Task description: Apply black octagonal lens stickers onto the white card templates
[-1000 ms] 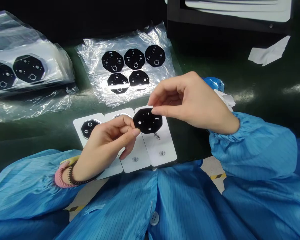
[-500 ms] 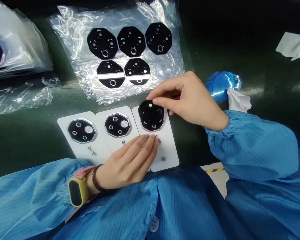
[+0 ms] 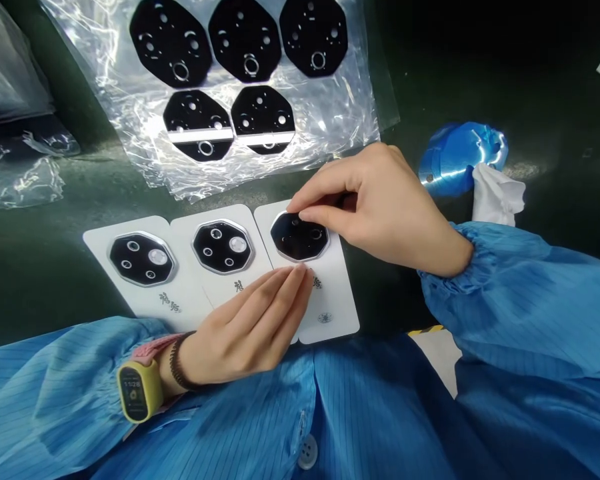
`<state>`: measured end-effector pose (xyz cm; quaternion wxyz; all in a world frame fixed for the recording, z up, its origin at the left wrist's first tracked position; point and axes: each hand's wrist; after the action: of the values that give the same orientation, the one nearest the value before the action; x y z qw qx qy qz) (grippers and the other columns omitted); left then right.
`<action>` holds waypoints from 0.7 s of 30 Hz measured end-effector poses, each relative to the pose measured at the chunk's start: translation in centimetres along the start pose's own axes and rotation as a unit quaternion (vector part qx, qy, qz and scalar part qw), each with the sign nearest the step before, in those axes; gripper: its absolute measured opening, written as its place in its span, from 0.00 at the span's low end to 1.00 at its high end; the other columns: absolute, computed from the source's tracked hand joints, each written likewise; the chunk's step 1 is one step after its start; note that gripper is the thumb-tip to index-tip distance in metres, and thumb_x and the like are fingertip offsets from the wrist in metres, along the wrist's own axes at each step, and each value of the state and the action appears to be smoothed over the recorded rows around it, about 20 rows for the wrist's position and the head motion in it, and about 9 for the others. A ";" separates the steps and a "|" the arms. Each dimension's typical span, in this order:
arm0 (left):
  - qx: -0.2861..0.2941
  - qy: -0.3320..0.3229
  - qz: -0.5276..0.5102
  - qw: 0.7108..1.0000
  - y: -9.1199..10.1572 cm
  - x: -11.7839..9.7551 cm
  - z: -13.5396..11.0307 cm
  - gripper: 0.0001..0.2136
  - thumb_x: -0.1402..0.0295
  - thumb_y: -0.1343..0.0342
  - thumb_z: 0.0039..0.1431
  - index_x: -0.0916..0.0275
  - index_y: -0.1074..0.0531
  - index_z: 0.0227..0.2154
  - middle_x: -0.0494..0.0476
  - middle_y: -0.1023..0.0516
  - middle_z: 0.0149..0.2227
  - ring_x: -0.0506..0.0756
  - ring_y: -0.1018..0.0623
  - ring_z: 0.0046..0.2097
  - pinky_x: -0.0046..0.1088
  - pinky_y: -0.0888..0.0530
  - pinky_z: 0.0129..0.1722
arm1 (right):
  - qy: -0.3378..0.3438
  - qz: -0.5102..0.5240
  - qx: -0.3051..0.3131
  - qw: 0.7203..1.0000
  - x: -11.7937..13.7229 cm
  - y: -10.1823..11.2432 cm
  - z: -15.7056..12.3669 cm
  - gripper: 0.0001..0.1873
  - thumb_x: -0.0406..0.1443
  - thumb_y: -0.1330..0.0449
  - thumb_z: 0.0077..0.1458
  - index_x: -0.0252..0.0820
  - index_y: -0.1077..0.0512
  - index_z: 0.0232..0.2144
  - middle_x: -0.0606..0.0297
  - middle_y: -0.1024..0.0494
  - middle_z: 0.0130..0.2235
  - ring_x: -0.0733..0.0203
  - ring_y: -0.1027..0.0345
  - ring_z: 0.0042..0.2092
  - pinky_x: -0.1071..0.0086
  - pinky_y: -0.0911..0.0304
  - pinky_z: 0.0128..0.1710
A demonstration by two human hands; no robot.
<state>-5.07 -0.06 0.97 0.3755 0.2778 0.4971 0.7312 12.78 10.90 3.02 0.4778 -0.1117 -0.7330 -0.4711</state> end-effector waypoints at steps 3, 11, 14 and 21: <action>-0.001 0.001 0.000 1.000 0.1 0.0 0.0 0.11 0.83 0.53 0.62 0.84 0.27 0.41 0.68 0.19 0.39 0.58 0.18 0.37 0.29 0.18 0.39 | 0.014 -0.010 -0.002 1.000 0.0 0.0 0.0 0.06 0.29 0.35 0.51 0.45 0.21 0.28 0.70 0.18 0.32 0.63 0.23 0.33 0.74 0.25 0.33; -0.001 -0.003 0.004 1.000 0.0 0.0 0.1 0.11 0.84 0.52 0.61 0.84 0.27 0.40 0.67 0.18 0.38 0.57 0.17 0.36 0.28 0.18 0.37 | 0.023 -0.040 0.004 0.999 0.1 -0.2 0.0 0.09 0.28 0.36 0.51 0.48 0.21 0.27 0.72 0.18 0.33 0.62 0.23 0.35 0.74 0.24 0.34; -0.002 -0.005 0.004 1.000 -0.1 0.0 0.0 0.10 0.84 0.52 0.61 0.84 0.26 0.40 0.67 0.18 0.38 0.57 0.17 0.36 0.28 0.18 0.38 | 0.030 -0.054 -0.001 0.998 0.2 -0.2 0.0 0.09 0.28 0.36 0.51 0.48 0.21 0.27 0.73 0.18 0.33 0.63 0.23 0.35 0.74 0.25 0.35; -0.004 -0.005 0.005 1.000 -0.1 -0.1 0.1 0.09 0.84 0.49 0.60 0.84 0.26 0.40 0.67 0.18 0.37 0.58 0.17 0.36 0.29 0.18 0.38 | 0.038 -0.072 -0.007 0.997 0.1 -0.2 0.0 0.10 0.29 0.36 0.52 0.51 0.21 0.26 0.75 0.18 0.33 0.63 0.23 0.35 0.73 0.26 0.36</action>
<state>-4.92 -0.07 0.86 0.3753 0.2824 0.4905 0.7341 12.61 10.73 2.98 0.4692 -0.0440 -0.7171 -0.5134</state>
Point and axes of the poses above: each hand's wrist, its own z-axis towards the middle knuckle, its own y-axis out of the back of the hand, x = y × z
